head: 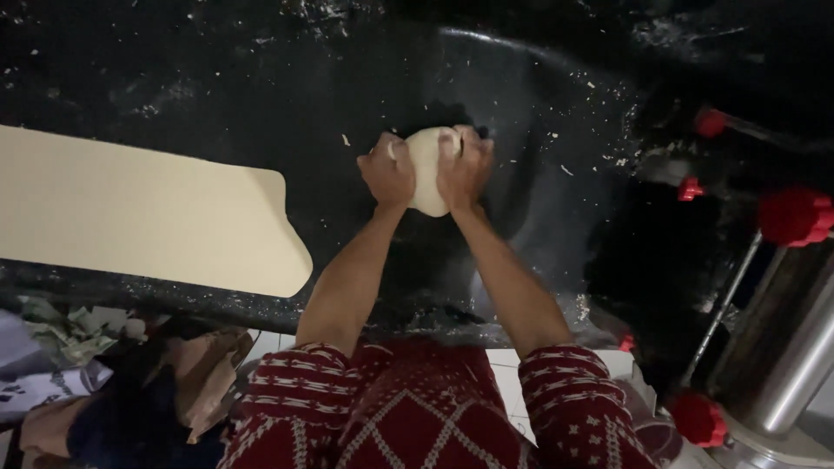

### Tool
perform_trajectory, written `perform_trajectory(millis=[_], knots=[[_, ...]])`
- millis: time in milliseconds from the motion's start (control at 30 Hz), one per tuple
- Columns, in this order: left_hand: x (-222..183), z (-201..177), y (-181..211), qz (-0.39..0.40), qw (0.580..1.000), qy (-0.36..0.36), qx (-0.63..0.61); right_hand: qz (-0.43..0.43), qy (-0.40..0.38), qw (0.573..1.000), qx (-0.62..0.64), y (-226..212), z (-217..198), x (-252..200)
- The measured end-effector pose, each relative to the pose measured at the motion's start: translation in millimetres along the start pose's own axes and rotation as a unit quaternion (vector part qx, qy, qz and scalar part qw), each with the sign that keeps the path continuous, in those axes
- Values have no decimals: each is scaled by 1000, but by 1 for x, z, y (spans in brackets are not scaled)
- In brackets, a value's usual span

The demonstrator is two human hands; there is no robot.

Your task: A person is kneading a ball of dough by hand on a black countertop in a bakery.

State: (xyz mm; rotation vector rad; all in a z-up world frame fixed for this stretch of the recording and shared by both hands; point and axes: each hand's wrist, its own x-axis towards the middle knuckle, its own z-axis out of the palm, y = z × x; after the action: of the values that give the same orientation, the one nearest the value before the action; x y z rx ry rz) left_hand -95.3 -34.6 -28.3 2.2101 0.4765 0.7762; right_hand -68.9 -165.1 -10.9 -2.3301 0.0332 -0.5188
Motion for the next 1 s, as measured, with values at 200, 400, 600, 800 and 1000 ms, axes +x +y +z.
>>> perform_trajectory(millis=[200,400,600,800,1000], knots=[[4,9,-4,-99,990,-64,80,43,-17,999,15,-5,3,16],[4,6,-2,-119,987,-87,61,133,-19,991,-3,-11,-9,-3],[-3,-16,9,-22,999,-29,-37,-56,106,989,84,-9,-22,-33],[-36,-41,24,8,995,35,-95,-128,123,981,82,-20,-46,-68],[-62,-70,55,-225,947,-145,-176,-145,32,974,172,6,-90,-106]])
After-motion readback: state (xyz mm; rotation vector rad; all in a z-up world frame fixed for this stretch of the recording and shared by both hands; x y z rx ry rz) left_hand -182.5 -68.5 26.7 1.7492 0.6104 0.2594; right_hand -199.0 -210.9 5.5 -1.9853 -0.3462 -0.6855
